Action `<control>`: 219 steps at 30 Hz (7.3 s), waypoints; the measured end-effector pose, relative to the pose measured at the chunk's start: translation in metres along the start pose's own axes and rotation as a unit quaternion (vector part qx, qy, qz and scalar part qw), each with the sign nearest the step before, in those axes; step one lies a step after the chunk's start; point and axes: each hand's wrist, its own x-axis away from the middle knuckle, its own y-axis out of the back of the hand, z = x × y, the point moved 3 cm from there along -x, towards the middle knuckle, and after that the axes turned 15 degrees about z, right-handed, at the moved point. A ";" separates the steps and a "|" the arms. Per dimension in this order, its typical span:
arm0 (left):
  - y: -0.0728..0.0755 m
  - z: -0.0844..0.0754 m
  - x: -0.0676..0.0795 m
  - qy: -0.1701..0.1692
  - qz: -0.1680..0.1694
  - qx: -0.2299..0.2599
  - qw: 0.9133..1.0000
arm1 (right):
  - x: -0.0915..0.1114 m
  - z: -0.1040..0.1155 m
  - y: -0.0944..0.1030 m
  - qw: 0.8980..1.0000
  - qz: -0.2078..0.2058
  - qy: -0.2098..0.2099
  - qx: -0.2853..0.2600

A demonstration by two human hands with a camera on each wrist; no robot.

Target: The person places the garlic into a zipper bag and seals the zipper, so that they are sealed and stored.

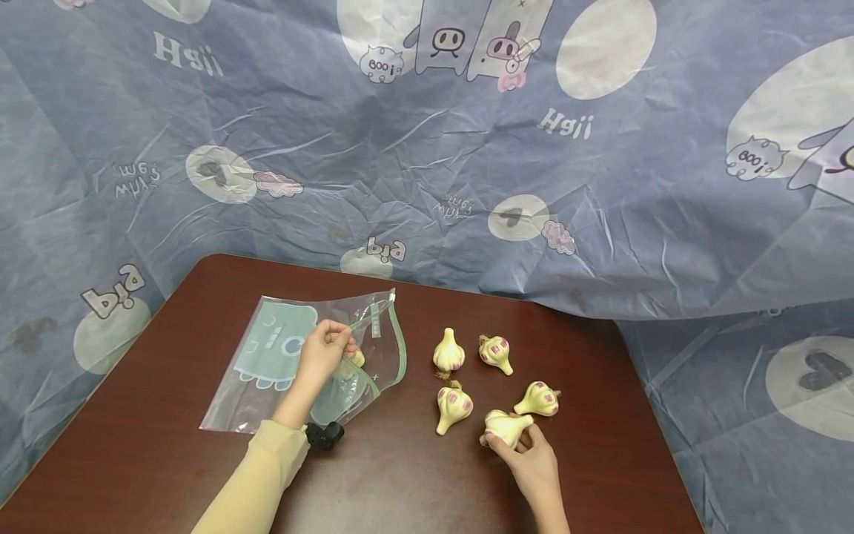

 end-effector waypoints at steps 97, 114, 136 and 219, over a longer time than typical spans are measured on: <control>-0.010 0.003 0.000 -0.012 0.012 0.025 1.000 | -0.116 0.154 -0.171 0.895 0.277 0.215 0.276; -0.006 0.002 -0.001 0.005 0.005 0.014 1.000 | -0.101 0.160 -0.133 0.940 0.259 0.189 0.114; -0.006 0.003 -0.004 -0.011 0.005 0.020 1.000 | -0.079 0.126 -0.025 0.972 0.109 0.199 -0.066; -0.010 0.000 0.000 -0.007 0.003 0.012 1.000 | -0.061 0.042 -0.040 0.989 0.104 0.103 0.017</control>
